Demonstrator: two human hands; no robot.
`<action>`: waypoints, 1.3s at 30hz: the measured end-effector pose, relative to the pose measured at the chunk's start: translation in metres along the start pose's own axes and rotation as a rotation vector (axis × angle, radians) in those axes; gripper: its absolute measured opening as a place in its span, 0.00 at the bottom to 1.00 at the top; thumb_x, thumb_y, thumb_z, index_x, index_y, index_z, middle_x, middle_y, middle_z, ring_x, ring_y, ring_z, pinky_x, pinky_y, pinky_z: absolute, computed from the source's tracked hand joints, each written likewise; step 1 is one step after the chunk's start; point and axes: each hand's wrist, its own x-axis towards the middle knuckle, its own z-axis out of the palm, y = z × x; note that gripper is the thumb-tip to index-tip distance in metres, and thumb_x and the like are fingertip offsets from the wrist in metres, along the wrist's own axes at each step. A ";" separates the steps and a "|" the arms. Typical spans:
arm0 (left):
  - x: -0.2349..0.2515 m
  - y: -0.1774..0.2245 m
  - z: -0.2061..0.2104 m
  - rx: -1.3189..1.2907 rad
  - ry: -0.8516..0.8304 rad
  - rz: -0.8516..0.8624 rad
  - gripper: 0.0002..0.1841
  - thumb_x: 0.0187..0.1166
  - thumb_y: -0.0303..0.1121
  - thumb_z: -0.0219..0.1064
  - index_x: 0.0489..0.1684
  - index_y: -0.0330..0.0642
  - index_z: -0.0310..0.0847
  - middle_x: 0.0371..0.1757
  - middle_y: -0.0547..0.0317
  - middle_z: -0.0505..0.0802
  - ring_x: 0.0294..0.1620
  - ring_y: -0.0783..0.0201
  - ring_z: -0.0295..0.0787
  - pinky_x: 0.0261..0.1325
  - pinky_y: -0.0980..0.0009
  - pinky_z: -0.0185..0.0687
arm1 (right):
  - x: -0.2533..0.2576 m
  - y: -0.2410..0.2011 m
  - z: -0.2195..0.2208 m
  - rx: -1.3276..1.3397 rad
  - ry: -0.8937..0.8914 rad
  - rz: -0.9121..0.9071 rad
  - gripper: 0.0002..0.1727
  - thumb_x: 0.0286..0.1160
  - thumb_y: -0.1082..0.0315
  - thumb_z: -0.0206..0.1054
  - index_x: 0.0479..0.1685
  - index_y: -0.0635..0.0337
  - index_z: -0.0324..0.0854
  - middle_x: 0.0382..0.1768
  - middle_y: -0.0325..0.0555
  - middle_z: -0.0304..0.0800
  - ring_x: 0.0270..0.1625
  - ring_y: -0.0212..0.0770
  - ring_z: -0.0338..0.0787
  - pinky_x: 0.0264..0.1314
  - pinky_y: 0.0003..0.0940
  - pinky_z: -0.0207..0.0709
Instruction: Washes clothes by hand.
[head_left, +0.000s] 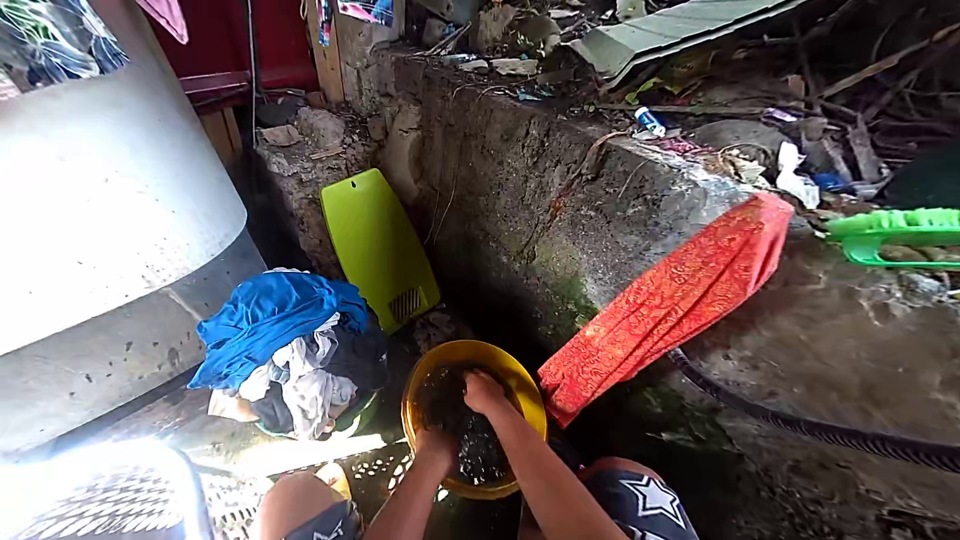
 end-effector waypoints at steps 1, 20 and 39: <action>0.004 0.001 -0.001 0.008 -0.071 -0.006 0.26 0.82 0.52 0.67 0.71 0.45 0.84 0.76 0.37 0.84 0.79 0.34 0.76 0.74 0.29 0.69 | 0.010 -0.003 0.004 -0.014 0.009 -0.023 0.30 0.82 0.70 0.62 0.85 0.58 0.68 0.86 0.59 0.67 0.88 0.61 0.66 0.82 0.62 0.68; 0.038 -0.018 -0.041 -1.104 0.495 0.078 0.23 0.96 0.42 0.48 0.72 0.38 0.82 0.69 0.41 0.89 0.74 0.46 0.84 0.79 0.43 0.72 | -0.009 0.012 0.001 0.236 -0.132 -0.075 0.23 0.79 0.59 0.71 0.64 0.69 0.83 0.59 0.68 0.88 0.63 0.63 0.88 0.69 0.62 0.77; -0.011 0.018 -0.069 -1.459 0.379 0.247 0.16 0.89 0.35 0.62 0.60 0.27 0.83 0.61 0.39 0.89 0.65 0.52 0.83 0.72 0.51 0.75 | -0.064 0.042 -0.060 0.050 0.092 -0.028 0.47 0.69 0.71 0.74 0.93 0.51 0.56 0.76 0.75 0.73 0.78 0.74 0.75 0.77 0.72 0.67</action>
